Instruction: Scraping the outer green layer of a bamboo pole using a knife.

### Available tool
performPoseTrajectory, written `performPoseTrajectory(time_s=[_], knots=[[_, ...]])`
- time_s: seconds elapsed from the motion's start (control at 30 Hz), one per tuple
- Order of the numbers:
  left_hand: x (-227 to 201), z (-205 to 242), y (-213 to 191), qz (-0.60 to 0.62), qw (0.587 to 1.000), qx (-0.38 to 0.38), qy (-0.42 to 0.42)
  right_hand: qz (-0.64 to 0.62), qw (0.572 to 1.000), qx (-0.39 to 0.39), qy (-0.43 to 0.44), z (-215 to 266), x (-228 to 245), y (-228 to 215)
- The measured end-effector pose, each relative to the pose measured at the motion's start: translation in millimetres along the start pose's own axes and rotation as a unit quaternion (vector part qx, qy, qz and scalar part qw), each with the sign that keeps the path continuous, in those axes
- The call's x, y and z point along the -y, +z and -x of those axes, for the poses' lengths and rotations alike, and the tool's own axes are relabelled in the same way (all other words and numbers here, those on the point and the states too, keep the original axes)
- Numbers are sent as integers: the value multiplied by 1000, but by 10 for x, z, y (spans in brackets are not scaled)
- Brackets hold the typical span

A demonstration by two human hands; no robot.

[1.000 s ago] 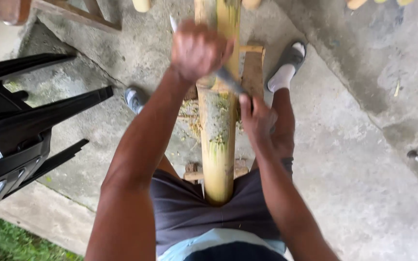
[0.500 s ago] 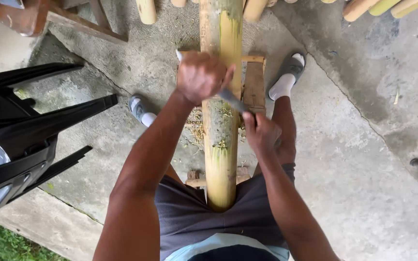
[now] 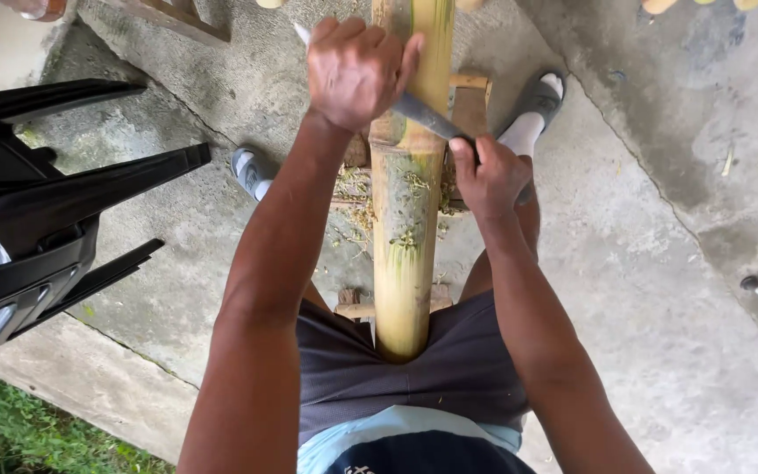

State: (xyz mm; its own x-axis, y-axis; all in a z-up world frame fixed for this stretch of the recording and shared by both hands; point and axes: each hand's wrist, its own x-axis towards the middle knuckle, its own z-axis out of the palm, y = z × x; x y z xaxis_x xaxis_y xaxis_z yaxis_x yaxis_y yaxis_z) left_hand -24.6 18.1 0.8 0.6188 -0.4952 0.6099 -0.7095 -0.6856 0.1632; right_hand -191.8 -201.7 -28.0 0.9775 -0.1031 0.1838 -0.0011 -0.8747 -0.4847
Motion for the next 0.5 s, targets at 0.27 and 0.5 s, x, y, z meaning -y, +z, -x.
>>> performPoseTrajectory(time_s=[0.27,0.5], knots=[[-149,245,-162,55,996,52,-47,-22,999,11,-22,287,3,-121],[-79,82,-197,2,998,-20,-62,11,999,32,-31,6,-13,-108]])
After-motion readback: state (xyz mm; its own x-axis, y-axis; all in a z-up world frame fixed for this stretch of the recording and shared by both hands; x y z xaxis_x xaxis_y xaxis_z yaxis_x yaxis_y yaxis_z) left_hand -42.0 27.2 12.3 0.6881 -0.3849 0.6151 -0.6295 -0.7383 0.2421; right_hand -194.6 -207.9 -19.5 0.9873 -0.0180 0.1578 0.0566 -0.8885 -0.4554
